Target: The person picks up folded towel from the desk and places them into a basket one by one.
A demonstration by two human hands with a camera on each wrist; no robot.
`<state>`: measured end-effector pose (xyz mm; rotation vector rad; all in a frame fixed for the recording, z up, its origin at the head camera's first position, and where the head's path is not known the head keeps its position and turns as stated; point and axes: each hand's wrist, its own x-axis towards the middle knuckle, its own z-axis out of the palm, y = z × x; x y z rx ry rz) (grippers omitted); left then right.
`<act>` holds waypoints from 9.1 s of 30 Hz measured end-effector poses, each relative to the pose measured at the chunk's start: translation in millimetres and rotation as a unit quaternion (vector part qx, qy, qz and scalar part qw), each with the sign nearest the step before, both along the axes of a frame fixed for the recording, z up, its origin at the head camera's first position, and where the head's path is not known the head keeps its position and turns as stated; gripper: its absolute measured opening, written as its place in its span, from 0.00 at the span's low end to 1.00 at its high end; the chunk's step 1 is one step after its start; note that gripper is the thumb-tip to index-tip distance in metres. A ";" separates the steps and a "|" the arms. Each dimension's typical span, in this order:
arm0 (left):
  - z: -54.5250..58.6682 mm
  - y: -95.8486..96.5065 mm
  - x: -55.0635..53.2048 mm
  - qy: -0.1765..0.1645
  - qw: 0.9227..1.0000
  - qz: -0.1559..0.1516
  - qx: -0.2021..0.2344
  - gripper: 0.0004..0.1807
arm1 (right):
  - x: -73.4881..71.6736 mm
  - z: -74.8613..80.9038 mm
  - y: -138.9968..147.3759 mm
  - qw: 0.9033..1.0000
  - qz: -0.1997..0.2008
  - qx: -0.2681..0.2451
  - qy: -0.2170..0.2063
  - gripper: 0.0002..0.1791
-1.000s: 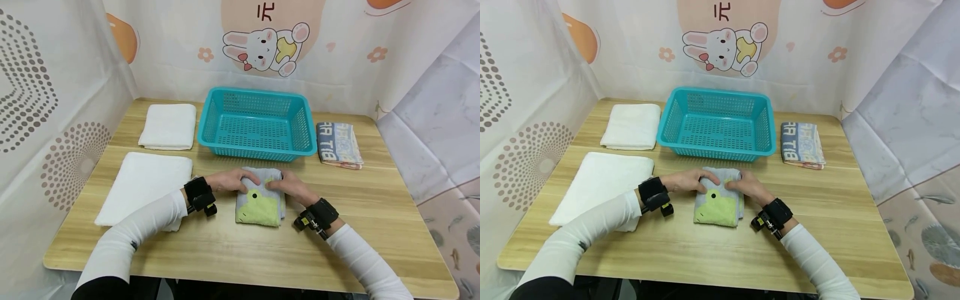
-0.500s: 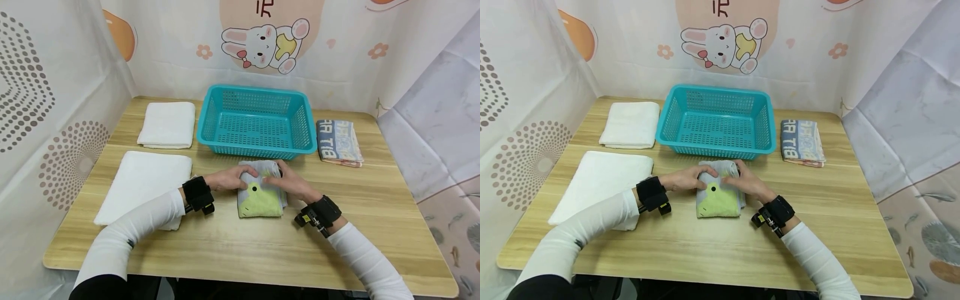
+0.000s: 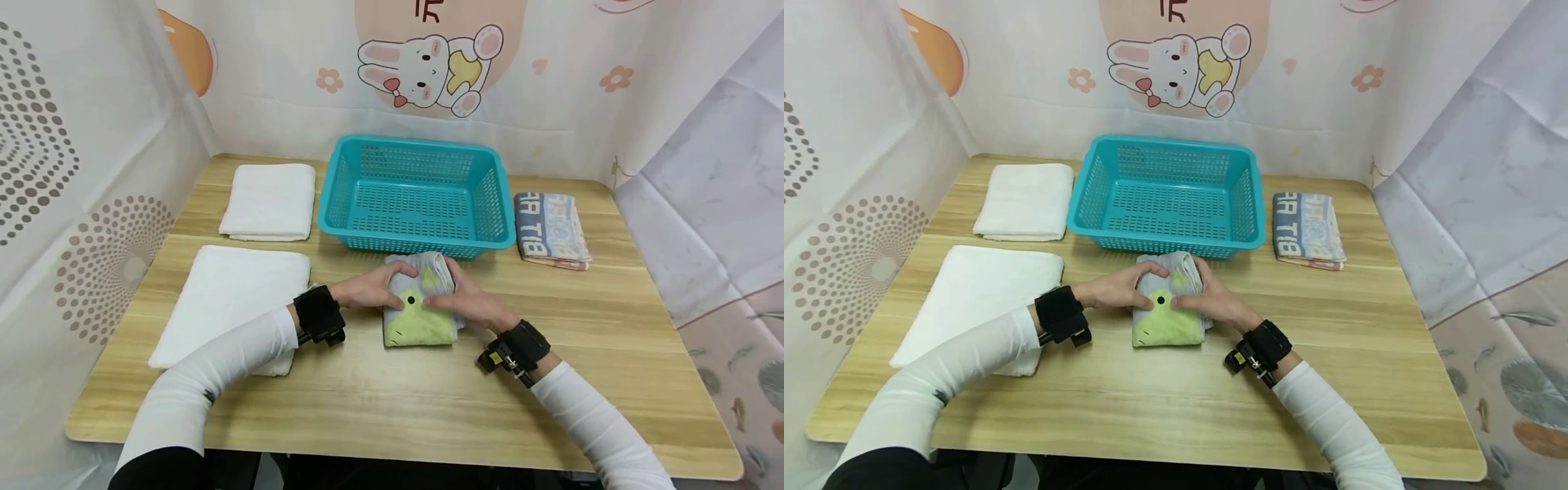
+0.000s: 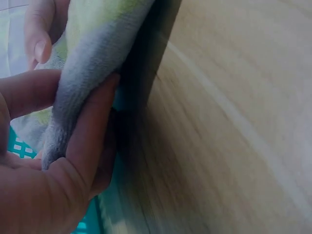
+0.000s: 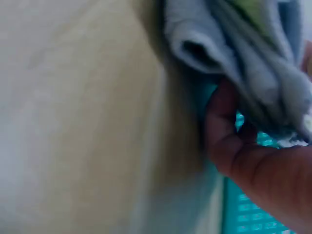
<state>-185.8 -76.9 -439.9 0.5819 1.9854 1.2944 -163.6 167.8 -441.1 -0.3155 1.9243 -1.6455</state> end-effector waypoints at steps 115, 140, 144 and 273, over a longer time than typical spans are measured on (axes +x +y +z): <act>105.4 36.9 -135.3 0.211 0.960 0.065 -0.171 0.23 | -147.1 110.6 -23.4 0.953 -0.045 0.268 0.131 0.35; 105.3 47.4 -152.9 0.100 0.941 -0.031 -0.321 0.30 | -152.7 91.6 -31.2 0.952 -0.003 0.295 0.086 0.37; 101.6 45.9 -155.5 0.086 0.941 -0.033 -0.326 0.32 | -153.1 91.8 -32.3 0.953 0.002 0.293 0.080 0.38; 35.4 -9.9 20.8 0.562 0.789 -0.126 -0.214 0.21 | 24.2 29.9 77.6 0.833 0.057 0.282 0.472 0.45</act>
